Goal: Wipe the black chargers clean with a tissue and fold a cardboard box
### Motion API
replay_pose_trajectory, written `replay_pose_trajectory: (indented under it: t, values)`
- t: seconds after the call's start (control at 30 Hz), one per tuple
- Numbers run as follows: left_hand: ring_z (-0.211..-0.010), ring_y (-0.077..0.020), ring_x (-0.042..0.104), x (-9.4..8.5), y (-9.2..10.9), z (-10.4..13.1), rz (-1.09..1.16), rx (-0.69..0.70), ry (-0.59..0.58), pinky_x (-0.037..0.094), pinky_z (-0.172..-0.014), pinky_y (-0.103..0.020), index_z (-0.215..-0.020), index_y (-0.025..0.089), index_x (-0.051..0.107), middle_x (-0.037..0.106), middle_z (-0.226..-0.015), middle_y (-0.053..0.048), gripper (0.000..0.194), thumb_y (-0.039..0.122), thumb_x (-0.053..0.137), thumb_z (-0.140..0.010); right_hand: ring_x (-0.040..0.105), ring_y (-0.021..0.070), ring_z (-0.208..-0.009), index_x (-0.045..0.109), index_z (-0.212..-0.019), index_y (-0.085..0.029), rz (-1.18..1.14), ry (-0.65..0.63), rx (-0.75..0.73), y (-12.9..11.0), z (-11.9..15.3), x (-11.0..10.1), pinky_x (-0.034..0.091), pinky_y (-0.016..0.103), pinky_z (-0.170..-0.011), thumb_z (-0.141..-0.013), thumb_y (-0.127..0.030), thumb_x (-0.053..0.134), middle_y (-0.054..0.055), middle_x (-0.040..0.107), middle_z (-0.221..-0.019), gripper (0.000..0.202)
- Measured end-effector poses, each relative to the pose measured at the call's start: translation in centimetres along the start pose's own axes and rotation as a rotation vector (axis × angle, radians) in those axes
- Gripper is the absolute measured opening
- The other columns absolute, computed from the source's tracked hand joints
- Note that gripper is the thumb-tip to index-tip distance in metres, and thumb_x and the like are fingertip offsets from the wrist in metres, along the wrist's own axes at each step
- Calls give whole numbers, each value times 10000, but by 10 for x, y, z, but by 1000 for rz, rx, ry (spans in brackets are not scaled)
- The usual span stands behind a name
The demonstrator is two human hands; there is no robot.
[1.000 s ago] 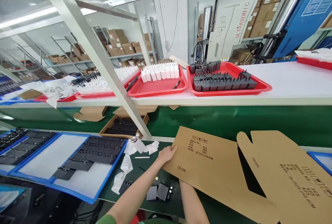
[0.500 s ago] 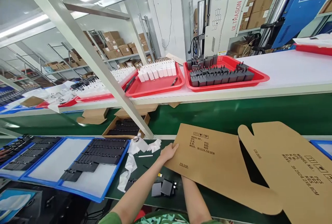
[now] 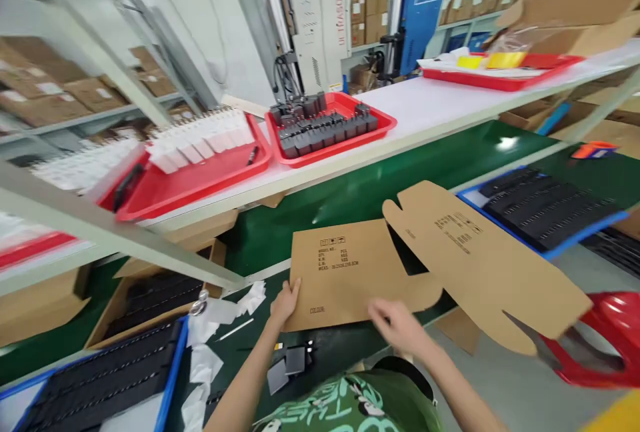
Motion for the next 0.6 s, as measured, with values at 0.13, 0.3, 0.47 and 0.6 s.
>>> replay_pose_trajectory:
  t: [0.13, 0.3, 0.47, 0.6]
  values:
    - [-1061, -238, 644, 6, 0, -3, -38, 2, 9, 539, -935, -476, -1280, 164, 573, 633, -1224, -103, 422, 453, 579, -973, 574, 241, -1225, 635, -1214, -150, 188, 295, 153, 27, -53, -39, 458, 494, -1060, -1023, -408, 485, 112, 609, -1293, 354]
    - [-1110, -258, 628, 12, 5, 1, 9, -31, 141, 500, -989, -516, -1322, 170, 549, 620, -1260, -113, 470, 487, 559, -975, 498, 298, -1317, 582, -1320, -170, 354, 421, 166, 45, -72, -14, 413, 557, -1111, -980, -396, 575, 116, 519, -1416, 409]
    - [-1272, -305, 535, 19, 5, 15, 102, -78, 311, 427, -1073, -572, -1396, 189, 497, 528, -1411, -131, 511, 464, 571, -972, 424, 320, -1386, 540, -1382, -179, 399, 420, 221, 66, -59, -13, 352, 586, -1149, -1007, -408, 516, 114, 450, -1489, 440]
    - [-1363, -335, 449, 29, -5, 38, 184, -150, 368, 380, -1113, -606, -1412, 200, 487, 434, -1511, -132, 511, 409, 603, -960, 391, 335, -1408, 497, -1411, -187, 358, 420, 385, 88, -36, -19, 331, 614, -1154, -953, -390, 621, 133, 394, -1532, 516]
Point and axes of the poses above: each hand's wrist, its own z-axis away from the middle knuckle, its own x-axis out of the palm, y = z × x, the point moved 1 cm from there along -z, towards the middle knuckle
